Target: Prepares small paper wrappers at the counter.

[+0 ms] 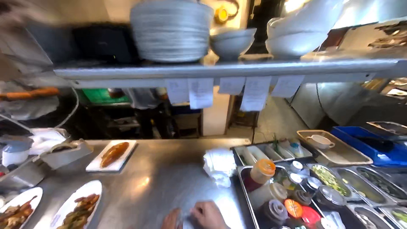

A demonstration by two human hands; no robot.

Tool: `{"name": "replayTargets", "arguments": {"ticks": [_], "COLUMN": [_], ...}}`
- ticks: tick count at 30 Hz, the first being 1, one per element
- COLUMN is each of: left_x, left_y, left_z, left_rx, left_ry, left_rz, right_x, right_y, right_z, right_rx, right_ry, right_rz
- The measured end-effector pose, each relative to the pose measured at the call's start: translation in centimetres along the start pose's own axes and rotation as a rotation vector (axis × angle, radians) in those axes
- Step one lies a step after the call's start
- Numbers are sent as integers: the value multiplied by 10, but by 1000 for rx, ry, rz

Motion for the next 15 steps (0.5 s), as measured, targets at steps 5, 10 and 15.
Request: {"name": "replayTargets", "arguments": {"ticks": [5,10,15], "left_x": [-1,-1,3], "left_y": [3,1,3], "left_z": [6,4,2], "left_rx": [-42,-89,-42], "left_ry": [30,31,-34], "left_rz": [-44,-86,-70], "right_x": [-67,-114,-129], "right_y": [-12,-47,-57], "right_z": [31,87,106], "right_rx": [98,30,19], "right_ry": [-548,-442,-346], "right_rz": [-123,-395,-488]}}
Point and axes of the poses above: each hand's wrist, its own z-axis towards the middle knuckle, its own x-axis out of the palm, y = z × x, the point moved 2 cm from there along z, towards the middle knuckle, and after that the axes turned 10 degrees about -y, right-handed, at the moved point
